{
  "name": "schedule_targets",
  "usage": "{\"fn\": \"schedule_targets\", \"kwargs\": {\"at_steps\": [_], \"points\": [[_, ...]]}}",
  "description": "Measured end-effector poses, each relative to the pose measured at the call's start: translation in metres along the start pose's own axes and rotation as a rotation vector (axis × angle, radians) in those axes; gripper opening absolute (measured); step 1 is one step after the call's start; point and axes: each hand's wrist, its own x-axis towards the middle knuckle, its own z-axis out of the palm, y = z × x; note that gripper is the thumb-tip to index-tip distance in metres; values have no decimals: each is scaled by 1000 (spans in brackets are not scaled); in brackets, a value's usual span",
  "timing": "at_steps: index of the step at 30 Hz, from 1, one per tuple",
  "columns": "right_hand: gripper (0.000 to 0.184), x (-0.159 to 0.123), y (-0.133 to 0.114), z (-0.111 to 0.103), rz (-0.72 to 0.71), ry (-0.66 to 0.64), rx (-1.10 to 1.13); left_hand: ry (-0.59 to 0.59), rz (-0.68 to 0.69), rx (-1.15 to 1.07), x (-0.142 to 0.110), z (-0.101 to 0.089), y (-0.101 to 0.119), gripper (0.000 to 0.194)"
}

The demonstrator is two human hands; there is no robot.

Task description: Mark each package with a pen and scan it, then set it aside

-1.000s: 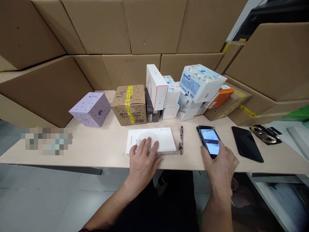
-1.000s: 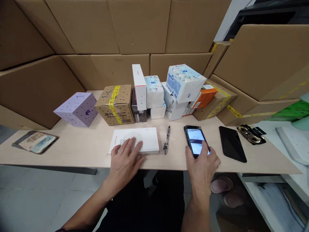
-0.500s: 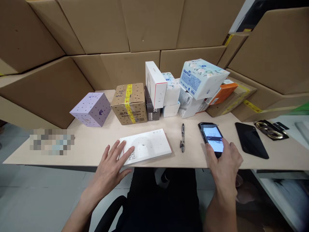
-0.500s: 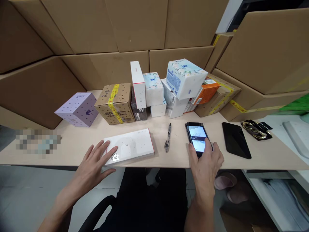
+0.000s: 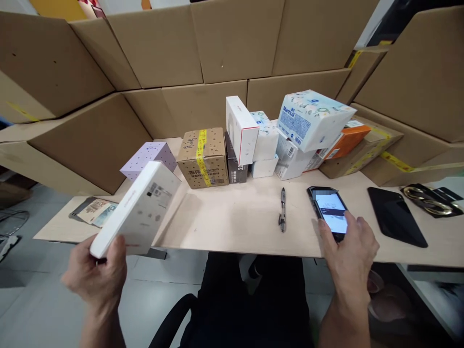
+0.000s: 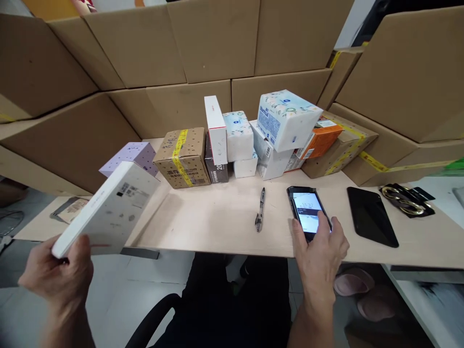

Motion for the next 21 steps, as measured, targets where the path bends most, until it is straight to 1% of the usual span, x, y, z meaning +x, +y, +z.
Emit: {"fn": "schedule_targets", "kwargs": {"at_steps": [1,2,3,8,9,11,13,15,16,18,19,21], "points": [[83,0,0,0,4,3,-1,94,-13,94,7,7,6,24],[83,0,-1,0,7,2,-2,125,-13,144,14,15,11,26],[84,0,-1,0,9,-1,-2,130,-13,176,22,25,17,27],[87,0,-2,-1,7,-5,-2,-41,23,252,60,83,32,34],[88,0,-2,-2,8,-1,-5,-43,26,257,66,93,35,36],[91,1,-4,-2,5,4,-14,-98,61,260,73,109,43,42],[90,1,-5,-2,2,13,-24,-137,105,256,73,115,56,58],[88,2,-7,-1,-1,18,-33,-113,152,240,67,115,73,75],[87,2,-7,-1,-4,21,-38,-78,185,219,63,114,82,77],[85,2,-7,1,-8,34,-51,-58,304,120,53,113,103,70],[83,2,-7,2,-9,45,-57,-87,374,61,50,114,114,67],[79,1,-8,4,-11,64,-70,-200,464,12,45,122,137,70]]}}
